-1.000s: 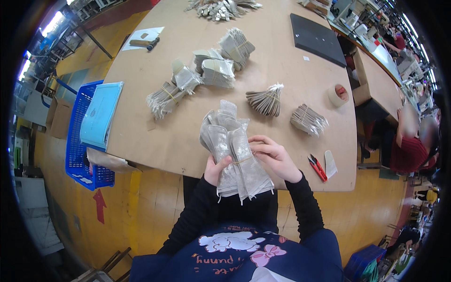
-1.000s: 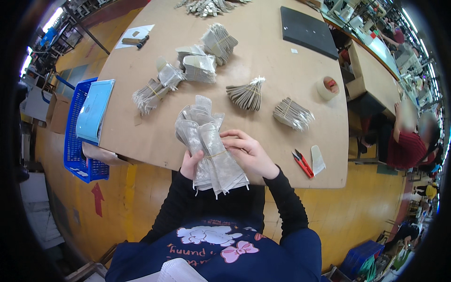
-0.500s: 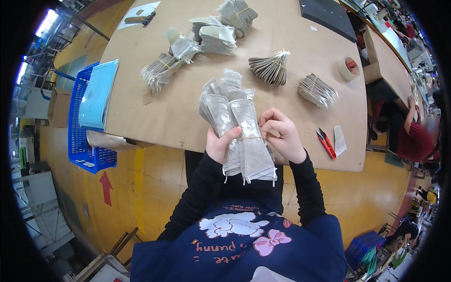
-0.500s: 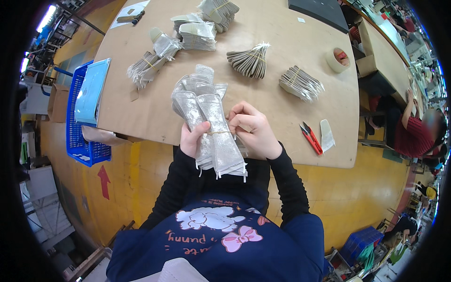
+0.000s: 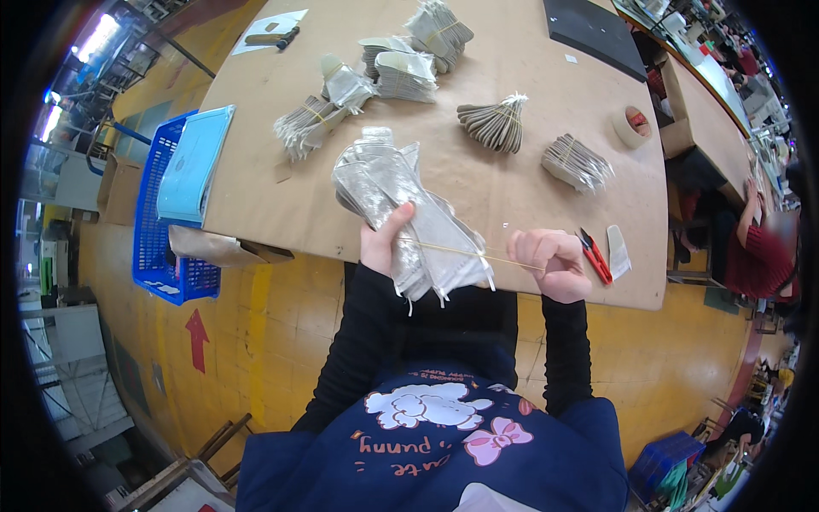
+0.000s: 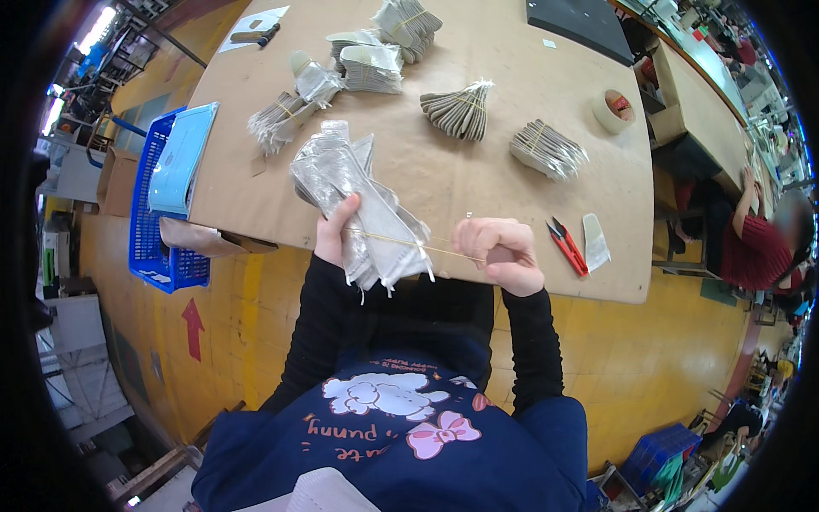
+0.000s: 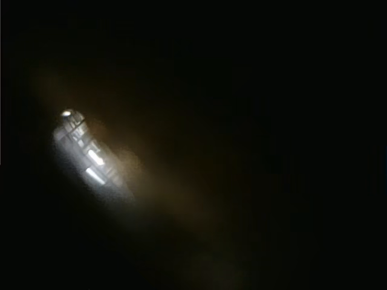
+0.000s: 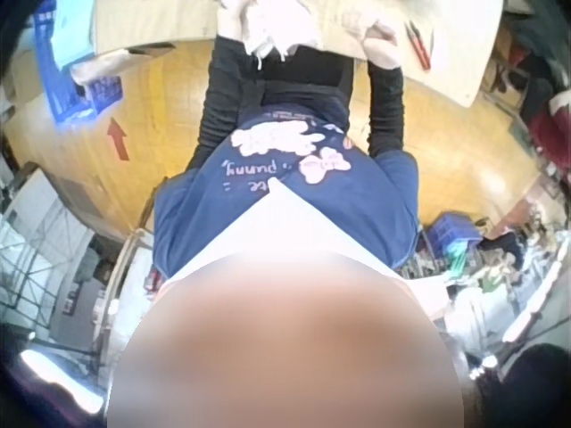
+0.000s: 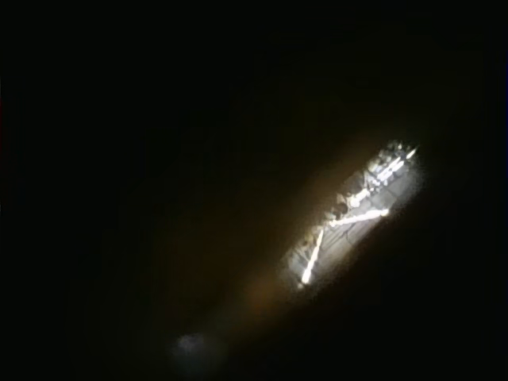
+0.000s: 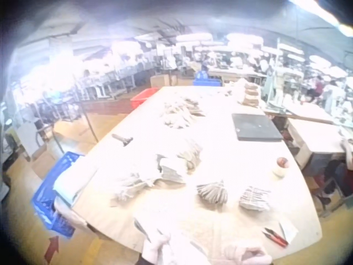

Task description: The person sorts small translucent pouches on a table, separating them into individual units and arranging them into neat rows. The person handles the pouches by hand, picking them up, aligning them, and placing them in organized stacks.

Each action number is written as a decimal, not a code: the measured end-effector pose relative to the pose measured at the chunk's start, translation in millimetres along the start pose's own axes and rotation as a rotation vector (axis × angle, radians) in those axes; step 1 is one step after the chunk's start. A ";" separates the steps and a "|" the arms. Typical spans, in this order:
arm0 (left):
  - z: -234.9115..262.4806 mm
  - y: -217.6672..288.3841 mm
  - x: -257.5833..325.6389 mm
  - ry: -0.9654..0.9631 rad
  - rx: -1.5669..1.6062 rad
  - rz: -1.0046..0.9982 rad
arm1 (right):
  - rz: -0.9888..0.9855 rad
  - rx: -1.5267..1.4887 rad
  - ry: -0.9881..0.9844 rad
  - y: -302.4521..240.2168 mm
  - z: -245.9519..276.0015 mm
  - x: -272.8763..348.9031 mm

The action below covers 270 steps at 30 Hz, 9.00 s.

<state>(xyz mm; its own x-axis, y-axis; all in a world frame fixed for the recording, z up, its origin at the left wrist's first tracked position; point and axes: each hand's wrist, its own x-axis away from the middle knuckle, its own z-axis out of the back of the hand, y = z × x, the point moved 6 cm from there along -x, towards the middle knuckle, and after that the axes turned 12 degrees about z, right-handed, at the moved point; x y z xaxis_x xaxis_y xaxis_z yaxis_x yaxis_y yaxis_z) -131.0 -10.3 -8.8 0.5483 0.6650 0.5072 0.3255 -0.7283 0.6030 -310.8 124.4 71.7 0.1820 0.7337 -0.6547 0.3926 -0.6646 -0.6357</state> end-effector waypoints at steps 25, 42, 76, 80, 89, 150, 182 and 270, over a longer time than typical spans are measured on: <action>65.4 47.2 85.4 0.339 0.304 -0.507 | -0.317 0.630 -0.167 -71.4 17.9 11.9; 19.3 7.8 90.9 0.270 0.179 -0.372 | -0.047 1.463 0.066 -69.4 5.4 -0.8; -8.3 2.4 28.6 -0.116 0.217 -0.017 | -0.278 0.655 0.599 -11.6 38.7 7.6; -11.8 -9.1 -5.5 -0.189 0.207 0.090 | -0.491 0.676 0.604 -16.0 79.5 32.1; -23.8 -70.7 -38.9 -0.066 -0.259 0.216 | -0.469 1.222 0.107 16.6 35.8 11.0; 37.5 -32.9 -42.1 0.033 -0.082 0.222 | -0.508 0.943 0.392 64.2 34.1 -2.2; -34.2 -42.4 -114.9 -0.015 -0.382 0.079 | -0.567 1.789 -0.115 65.7 96.6 -0.2; -5.7 1.3 -73.0 -0.220 -0.187 0.128 | -0.357 1.257 0.187 4.2 73.3 -19.3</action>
<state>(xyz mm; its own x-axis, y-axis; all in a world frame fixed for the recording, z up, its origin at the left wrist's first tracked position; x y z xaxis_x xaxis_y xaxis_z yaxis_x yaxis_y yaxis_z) -175.0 -58.8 -41.5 0.7361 0.5032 0.4528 0.1073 -0.7472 0.6559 -378.8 97.1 51.7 0.4044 0.8359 -0.3711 -0.6360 -0.0346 -0.7709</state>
